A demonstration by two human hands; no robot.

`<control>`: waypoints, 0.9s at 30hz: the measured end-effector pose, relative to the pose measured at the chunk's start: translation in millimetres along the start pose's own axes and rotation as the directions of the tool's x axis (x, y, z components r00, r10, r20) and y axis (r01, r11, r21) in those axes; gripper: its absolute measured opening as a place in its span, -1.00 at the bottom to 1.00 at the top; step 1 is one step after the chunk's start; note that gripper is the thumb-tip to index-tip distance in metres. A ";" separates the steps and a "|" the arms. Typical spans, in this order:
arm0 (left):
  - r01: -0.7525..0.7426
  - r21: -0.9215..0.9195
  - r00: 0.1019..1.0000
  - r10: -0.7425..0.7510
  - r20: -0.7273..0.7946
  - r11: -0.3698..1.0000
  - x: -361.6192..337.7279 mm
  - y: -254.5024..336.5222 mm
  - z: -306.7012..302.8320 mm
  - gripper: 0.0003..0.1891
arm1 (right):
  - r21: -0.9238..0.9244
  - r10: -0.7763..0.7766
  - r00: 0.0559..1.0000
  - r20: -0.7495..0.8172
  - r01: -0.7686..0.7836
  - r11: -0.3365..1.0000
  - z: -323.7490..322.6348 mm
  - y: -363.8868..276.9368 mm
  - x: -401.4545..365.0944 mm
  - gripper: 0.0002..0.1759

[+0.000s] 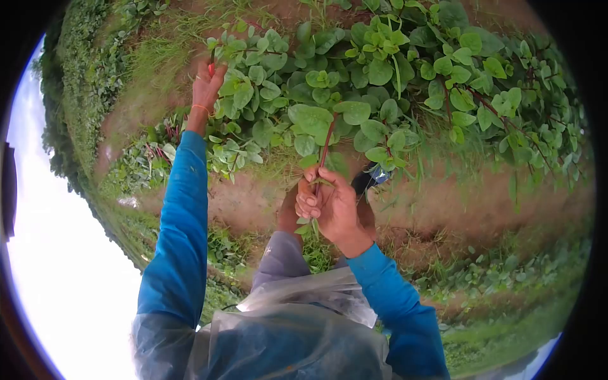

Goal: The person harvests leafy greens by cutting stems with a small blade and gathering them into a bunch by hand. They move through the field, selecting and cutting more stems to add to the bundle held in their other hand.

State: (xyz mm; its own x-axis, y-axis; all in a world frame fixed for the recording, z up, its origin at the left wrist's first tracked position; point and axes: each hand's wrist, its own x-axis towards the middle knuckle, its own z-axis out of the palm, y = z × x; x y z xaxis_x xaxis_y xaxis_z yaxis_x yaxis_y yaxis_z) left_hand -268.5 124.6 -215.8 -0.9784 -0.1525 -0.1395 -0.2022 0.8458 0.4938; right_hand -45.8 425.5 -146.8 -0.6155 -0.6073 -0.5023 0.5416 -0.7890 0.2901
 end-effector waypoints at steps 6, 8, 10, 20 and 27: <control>-0.078 -0.062 0.930 0.095 0.354 0.995 46.6 0.7 54.2 -0.72 | -0.062 -0.081 0.979 -0.189 0.071 0.996 -55.5 -37.1 191.1 -0.69; -0.123 -0.120 0.924 0.158 0.349 0.985 12.0 20.3 58.2 -0.79 | -0.044 -0.071 0.985 -0.157 0.065 0.997 -88.8 -46.4 238.6 -0.61; -0.213 -0.138 0.875 0.251 0.414 0.967 -25.7 26.0 66.2 -0.82 | -0.146 -0.123 0.931 -0.345 0.077 0.986 -77.3 -43.7 259.0 -0.62; -0.329 -0.419 0.583 0.531 0.615 0.846 -72.1 32.9 61.3 -0.80 | -0.097 -0.067 0.812 -0.580 0.013 0.995 -104.8 -59.5 217.6 -0.80; -0.551 0.020 0.661 0.422 0.621 0.834 39.4 -8.9 95.4 -0.78 | -0.219 0.073 0.941 -0.330 -0.151 0.964 -163.0 -71.9 169.7 -0.71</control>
State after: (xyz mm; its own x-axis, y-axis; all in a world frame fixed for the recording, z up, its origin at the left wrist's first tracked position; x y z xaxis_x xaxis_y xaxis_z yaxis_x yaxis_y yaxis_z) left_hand -301.2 159.9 -307.5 -0.7056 0.5732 -0.4166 0.3709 0.7997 0.4720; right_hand -95.8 394.4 -385.7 -0.3513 -0.5983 -0.7201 0.7407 -0.6481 0.1771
